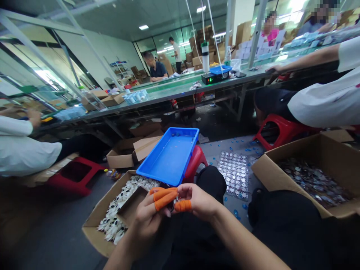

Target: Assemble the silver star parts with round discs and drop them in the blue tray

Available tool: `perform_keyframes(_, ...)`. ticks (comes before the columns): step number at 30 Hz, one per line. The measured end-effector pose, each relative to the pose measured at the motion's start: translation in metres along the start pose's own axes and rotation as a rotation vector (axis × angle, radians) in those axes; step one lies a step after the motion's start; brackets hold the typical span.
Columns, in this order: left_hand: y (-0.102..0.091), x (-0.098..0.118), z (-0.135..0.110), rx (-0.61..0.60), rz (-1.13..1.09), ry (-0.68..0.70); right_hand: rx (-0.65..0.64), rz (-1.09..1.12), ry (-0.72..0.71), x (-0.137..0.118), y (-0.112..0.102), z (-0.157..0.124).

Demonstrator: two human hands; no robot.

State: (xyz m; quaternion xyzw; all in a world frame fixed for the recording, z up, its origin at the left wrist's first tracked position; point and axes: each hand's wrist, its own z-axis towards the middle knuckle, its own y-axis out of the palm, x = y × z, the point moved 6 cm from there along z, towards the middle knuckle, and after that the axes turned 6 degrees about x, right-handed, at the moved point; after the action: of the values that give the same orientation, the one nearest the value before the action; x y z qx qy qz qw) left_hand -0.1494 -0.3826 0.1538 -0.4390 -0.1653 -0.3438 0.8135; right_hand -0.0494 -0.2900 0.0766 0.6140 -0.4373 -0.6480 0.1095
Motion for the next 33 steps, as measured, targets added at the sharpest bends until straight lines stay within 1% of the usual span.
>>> perform_keyframes(3,-0.002,0.009,0.002,-0.015,0.016,0.049,-0.048,0.038,0.015,-0.003,0.006,-0.004)
perform_keyframes(7,-0.006,0.015,0.006,0.0,0.016,0.091,-0.117,0.018,0.016,-0.008,0.014,-0.008)
perform_keyframes(14,-0.005,0.014,0.008,0.008,-0.03,0.121,-0.096,-0.005,0.04,-0.007,0.012,-0.009)
perform_keyframes(18,-0.007,0.011,0.009,-0.01,-0.07,0.094,-0.111,-0.014,0.042,-0.003,0.014,-0.012)
perform_keyframes(21,-0.01,0.01,0.008,-0.021,-0.073,0.09,-0.074,0.002,0.039,-0.003,0.014,-0.011)
perform_keyframes(25,-0.017,0.007,0.005,0.074,-0.054,0.068,-0.008,0.017,0.015,-0.006,0.012,-0.008)
perform_keyframes(30,-0.016,0.004,0.001,0.096,-0.038,-0.029,-0.016,0.013,-0.045,-0.01,0.011,-0.006)
perform_keyframes(33,-0.016,0.008,0.002,0.143,-0.054,-0.048,0.012,0.0,-0.074,-0.011,0.006,-0.006)
